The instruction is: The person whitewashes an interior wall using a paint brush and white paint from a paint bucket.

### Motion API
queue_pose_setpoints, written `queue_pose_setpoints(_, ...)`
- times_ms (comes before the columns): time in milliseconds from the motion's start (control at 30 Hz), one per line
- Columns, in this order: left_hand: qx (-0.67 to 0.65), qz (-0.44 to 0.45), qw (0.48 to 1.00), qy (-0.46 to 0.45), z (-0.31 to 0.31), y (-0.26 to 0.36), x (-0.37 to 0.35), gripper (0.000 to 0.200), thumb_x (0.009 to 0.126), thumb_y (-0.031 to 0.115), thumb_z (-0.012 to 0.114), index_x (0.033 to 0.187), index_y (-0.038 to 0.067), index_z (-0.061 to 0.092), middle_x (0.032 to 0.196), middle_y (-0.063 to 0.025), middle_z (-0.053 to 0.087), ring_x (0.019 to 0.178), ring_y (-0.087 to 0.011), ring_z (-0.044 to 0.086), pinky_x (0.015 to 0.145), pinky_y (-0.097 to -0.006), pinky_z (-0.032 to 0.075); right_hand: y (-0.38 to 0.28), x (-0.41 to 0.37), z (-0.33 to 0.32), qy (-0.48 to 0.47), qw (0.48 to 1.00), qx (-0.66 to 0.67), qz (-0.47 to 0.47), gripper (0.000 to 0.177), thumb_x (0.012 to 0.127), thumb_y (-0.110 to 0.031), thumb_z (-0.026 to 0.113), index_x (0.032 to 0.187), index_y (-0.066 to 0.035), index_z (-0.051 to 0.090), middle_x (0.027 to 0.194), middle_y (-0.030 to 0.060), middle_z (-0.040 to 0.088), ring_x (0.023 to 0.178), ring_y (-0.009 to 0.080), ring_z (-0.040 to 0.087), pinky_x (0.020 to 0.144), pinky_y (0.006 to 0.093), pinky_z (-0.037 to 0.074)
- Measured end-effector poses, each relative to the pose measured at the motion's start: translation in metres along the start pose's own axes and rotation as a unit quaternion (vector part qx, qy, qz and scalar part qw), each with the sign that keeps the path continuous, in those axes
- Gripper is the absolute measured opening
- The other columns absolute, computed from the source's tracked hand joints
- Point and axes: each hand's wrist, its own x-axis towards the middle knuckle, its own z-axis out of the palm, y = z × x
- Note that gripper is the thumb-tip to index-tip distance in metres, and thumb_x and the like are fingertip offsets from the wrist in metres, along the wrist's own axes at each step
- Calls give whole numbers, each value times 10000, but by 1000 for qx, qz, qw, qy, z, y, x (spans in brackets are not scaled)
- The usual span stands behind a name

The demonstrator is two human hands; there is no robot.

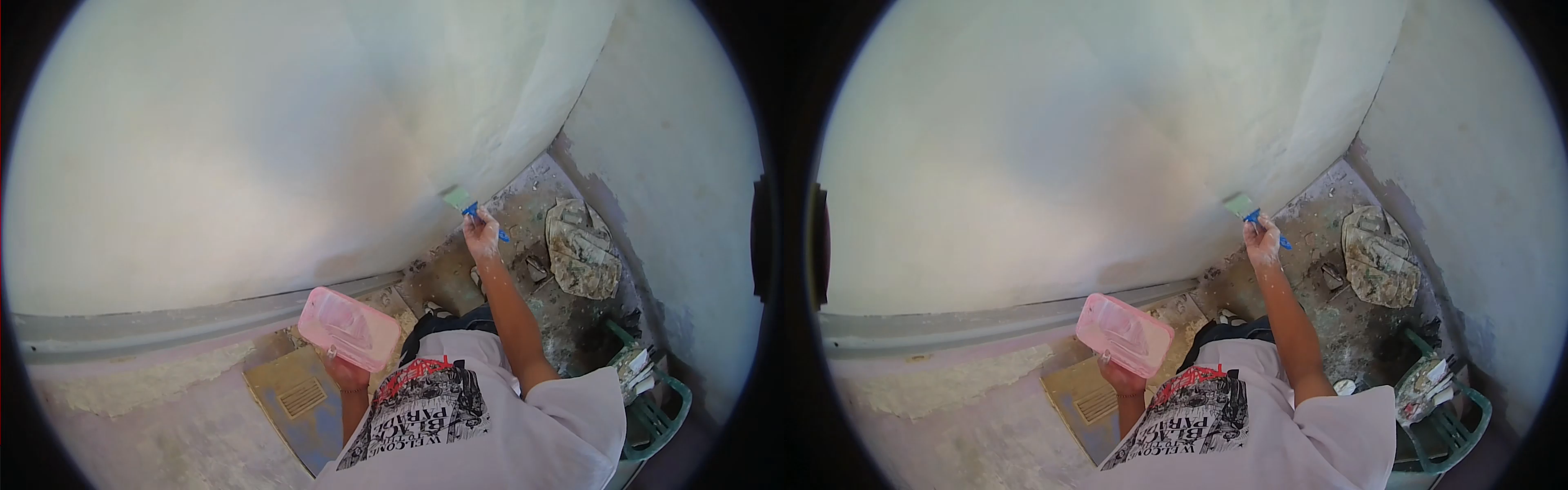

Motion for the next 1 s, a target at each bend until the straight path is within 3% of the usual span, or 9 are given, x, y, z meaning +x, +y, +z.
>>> queue_pose_setpoints(100,-18,-7,1000,-23,9,0,1,689,937,343,641,1510,39,410,1476,-131,527,1362,-331,504,1133,-505,432,27,91,-56,65,995,-56,47,194,926,-96,625,1119,-112,622,886,40,632,658,160,577,622,301,603)
queue_pose_setpoints(167,-10,-1,999,-41,18,5,3,684,932,323,652,1509,44,412,1481,-128,522,1368,-328,498,1131,-504,434,51,82,14,10,998,-61,26,157,935,-81,625,1088,-114,625,896,43,637,711,178,625,621,302,599)
queue_pose_setpoints(300,10,4,1000,-29,13,7,5,717,938,328,646,1532,39,368,1502,-131,498,1376,-336,490,1152,-505,418,38,1,73,-159,987,-32,6,121,943,-85,648,1053,-131,627,919,28,655,799,197,680,658,293,590)
queue_pose_setpoints(433,12,63,996,-63,2,-4,15,788,946,290,646,1594,86,246,1576,-125,391,1436,-338,415,1207,-500,355,-40,-88,64,-233,961,-129,76,145,956,-104,667,1092,-153,659,1055,6,679,913,188,687,744,362,573)
queue_pose_setpoints(533,38,111,991,-69,14,-8,26,814,952,274,649,1613,116,200,1604,-125,344,1461,-339,380,1214,-511,347,-67,-178,102,-230,948,-220,23,135,962,-93,656,1093,-122,666,1070,37,683,897,189,690,734,373,605)
queue_pose_setpoints(600,39,127,988,-83,31,-14,32,802,961,275,644,1613,127,202,1605,-128,342,1463,-343,377,1206,-525,360,-81,-214,117,-294,894,-331,-69,152,970,-70,631,1120,-55,652,1098,95,680,898,206,698,728,384,641)
queue_pose_setpoints(767,37,190,971,-138,52,-20,45,912,951,270,687,1641,199,94,1645,-116,245,1505,-339,296,1219,-534,332,-77,-293,147,-426,817,-375,-98,157,975,-23,618,1126,14,639,1188,194,666,936,240,719,735,377,649)
queue_pose_setpoints(967,33,231,961,-151,70,-27,40,1010,912,237,723,1647,208,31,1650,-110,219,1515,-342,274,1229,-534,300,-33,-351,162,-559,545,-570,-255,184,923,4,712,1107,8,722,1145,187,720,977,261,742,821,351,605)
queue_pose_setpoints(1000,33,230,961,-151,73,-28,36,1010,912,237,723,1647,208,31,1650,-110,219,1515,-342,274,1229,-534,300,-27,-354,162,-559,544,-571,-255,184,923,4,712,1107,8,722,1145,187,720,977,261,742,821,351,605)
